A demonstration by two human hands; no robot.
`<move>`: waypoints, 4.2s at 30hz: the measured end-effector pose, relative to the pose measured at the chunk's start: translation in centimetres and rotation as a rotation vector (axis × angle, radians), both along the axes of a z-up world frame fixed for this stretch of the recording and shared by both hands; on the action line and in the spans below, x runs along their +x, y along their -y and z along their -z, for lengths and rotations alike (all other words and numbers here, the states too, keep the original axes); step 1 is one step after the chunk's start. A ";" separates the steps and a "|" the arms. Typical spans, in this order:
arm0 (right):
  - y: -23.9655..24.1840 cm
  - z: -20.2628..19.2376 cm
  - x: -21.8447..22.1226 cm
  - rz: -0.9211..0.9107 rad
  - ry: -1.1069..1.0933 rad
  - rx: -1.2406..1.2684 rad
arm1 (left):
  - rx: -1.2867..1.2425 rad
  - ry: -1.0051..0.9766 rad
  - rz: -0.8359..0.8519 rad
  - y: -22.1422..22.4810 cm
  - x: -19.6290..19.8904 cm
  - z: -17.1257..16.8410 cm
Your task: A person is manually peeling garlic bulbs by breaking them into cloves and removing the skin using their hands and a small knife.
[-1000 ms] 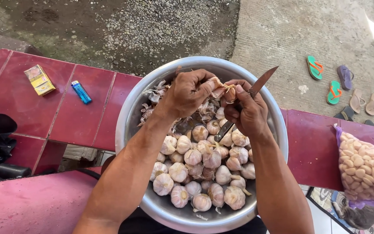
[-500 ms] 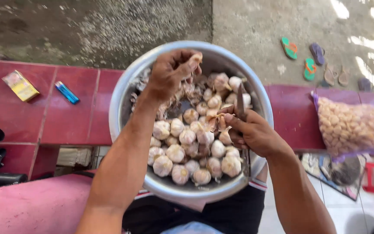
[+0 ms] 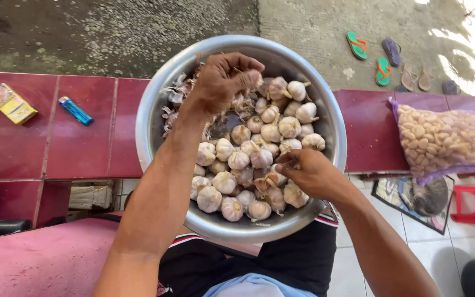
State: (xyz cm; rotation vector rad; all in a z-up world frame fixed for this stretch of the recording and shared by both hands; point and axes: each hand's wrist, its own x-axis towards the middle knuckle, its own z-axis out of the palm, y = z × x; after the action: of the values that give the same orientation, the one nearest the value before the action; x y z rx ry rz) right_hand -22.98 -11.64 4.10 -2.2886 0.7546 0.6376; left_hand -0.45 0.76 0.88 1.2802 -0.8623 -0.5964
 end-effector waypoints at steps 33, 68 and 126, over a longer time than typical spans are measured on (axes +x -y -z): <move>2.6 3.4 13.9 0.081 1.234 0.304 | -0.174 -0.319 -0.338 0.5 -2.2 -0.5; 7.6 6.4 15.3 0.020 1.372 0.315 | 0.440 0.620 0.064 -8.2 -14.0 2.0; 7.2 5.1 15.0 0.018 1.331 0.392 | 0.315 0.765 -0.359 2.2 -0.7 -5.3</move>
State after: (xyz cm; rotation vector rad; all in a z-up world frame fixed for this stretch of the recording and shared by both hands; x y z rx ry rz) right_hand -7.98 -18.86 -1.01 -1.7715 -0.0270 -0.6970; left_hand -1.10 -1.44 6.17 1.9503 -1.1404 0.0770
